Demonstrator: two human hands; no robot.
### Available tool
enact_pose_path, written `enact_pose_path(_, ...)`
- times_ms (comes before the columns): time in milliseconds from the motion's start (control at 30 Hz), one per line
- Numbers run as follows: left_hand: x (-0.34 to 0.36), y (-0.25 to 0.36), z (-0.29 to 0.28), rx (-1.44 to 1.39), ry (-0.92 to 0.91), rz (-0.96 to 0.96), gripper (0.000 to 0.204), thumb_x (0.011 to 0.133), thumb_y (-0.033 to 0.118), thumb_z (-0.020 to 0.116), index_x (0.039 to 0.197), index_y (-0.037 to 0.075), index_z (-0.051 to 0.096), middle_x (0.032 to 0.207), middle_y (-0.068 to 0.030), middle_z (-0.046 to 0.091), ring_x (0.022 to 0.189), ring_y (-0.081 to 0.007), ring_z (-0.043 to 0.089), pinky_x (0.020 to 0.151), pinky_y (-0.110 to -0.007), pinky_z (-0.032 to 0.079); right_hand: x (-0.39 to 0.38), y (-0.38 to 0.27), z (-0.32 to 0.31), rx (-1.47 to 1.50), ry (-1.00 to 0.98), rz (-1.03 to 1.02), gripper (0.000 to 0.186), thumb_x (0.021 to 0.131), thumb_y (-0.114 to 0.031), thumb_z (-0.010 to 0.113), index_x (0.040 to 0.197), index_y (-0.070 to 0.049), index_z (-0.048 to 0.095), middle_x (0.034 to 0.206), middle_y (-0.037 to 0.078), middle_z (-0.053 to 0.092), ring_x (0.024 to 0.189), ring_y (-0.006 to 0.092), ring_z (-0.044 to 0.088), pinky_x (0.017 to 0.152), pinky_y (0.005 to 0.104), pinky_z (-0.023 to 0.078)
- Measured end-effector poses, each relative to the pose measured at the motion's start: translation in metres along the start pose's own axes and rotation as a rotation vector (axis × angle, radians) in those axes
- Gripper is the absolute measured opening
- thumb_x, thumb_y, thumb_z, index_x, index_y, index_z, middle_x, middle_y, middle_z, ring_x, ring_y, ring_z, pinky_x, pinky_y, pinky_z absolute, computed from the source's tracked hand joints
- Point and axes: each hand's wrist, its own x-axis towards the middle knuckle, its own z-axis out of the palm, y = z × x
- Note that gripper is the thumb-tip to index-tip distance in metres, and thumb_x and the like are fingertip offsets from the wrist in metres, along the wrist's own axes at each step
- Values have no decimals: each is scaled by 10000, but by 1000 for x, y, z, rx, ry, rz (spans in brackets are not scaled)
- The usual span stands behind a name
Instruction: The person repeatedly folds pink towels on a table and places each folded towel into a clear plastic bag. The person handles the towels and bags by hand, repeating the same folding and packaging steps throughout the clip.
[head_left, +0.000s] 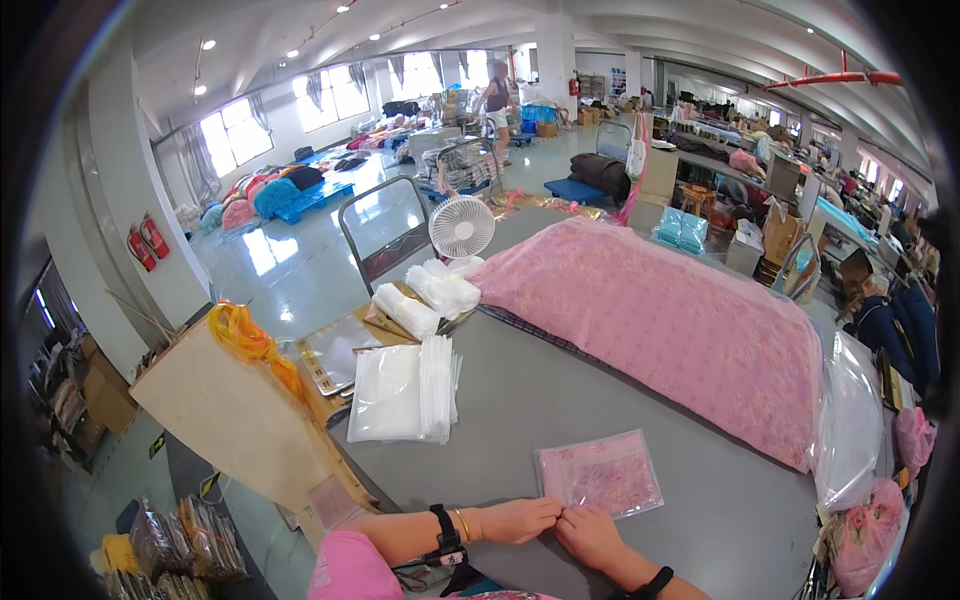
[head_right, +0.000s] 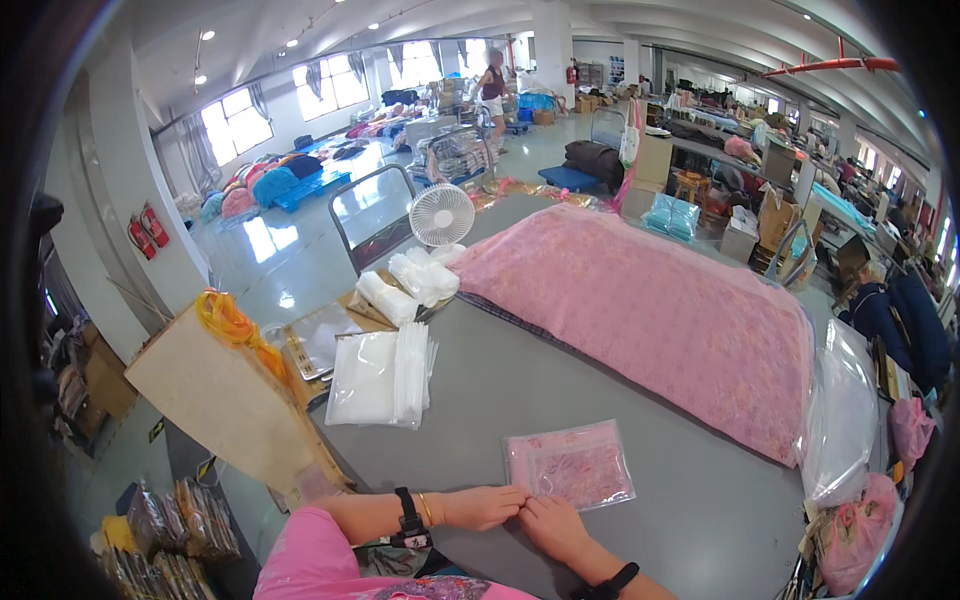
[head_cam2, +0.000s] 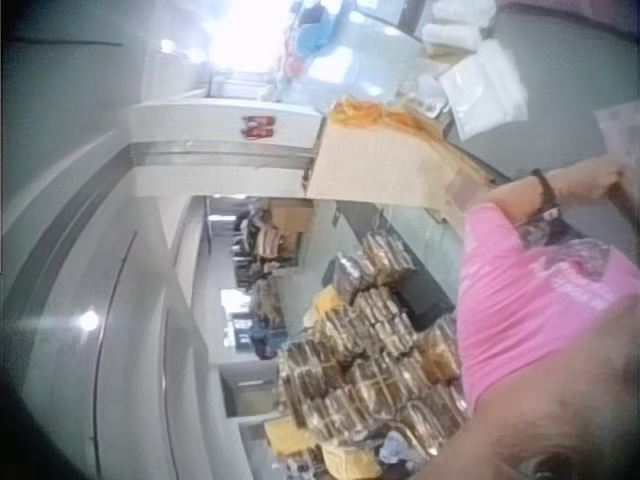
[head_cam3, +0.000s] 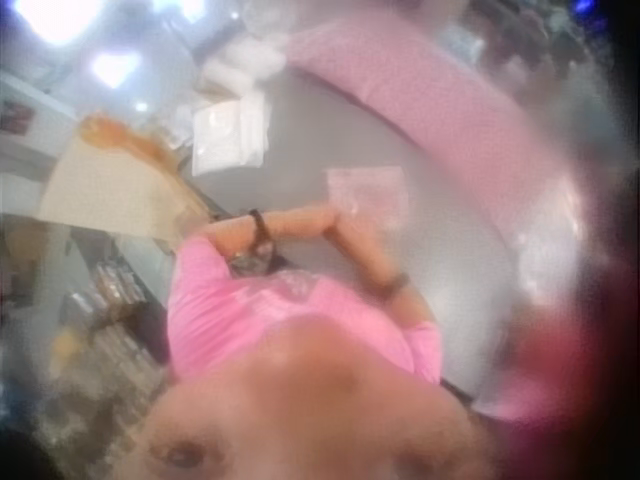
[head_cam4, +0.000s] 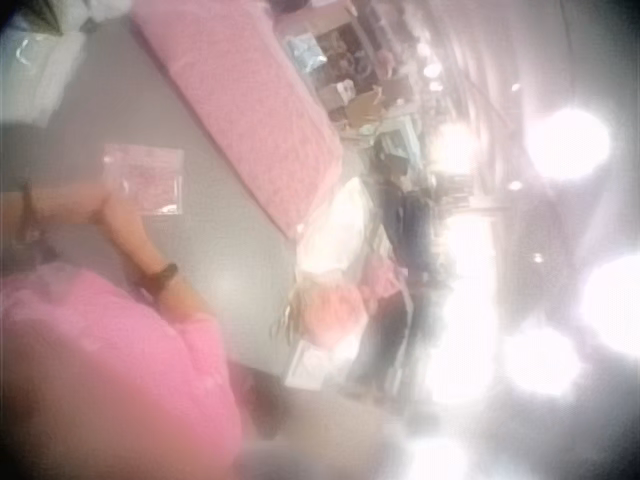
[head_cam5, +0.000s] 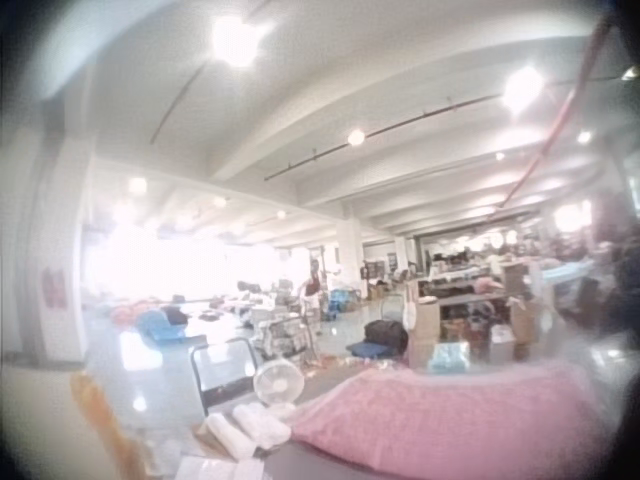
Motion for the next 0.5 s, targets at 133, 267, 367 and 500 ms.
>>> enact_pose_path(133,-8,1,4,17,89,26,203,868,23,604,1048,-68,585,1244,-195,563,1280,-382,521,1088,-425,460,-33,34,-38,-155,-92,-116,107,864,-189,587,930,-113,621,936,31,619,971,231,641,827,373,520)
enact_pose_path(267,-23,20,-6,-42,91,-66,272,894,54,610,1138,-61,580,1302,-218,566,1282,-393,522,1105,-432,445,-77,68,-91,-317,-245,113,118,849,-182,595,955,-133,613,957,17,615,942,208,630,785,366,522)
enact_pose_path(367,-18,43,-13,-106,-163,-352,343,916,111,626,1217,-49,584,1320,-221,564,1355,-397,487,1131,-453,421,-79,54,-107,-346,-299,52,105,831,-185,618,922,-137,599,936,15,603,908,202,626,761,365,521)
enact_pose_path(500,-4,63,-15,165,342,-276,536,845,127,676,1354,-7,577,1447,-235,532,1381,-388,486,1144,-480,398,-49,-10,-108,-277,-118,-238,165,810,-166,684,963,-136,629,923,10,605,866,194,610,740,352,501)
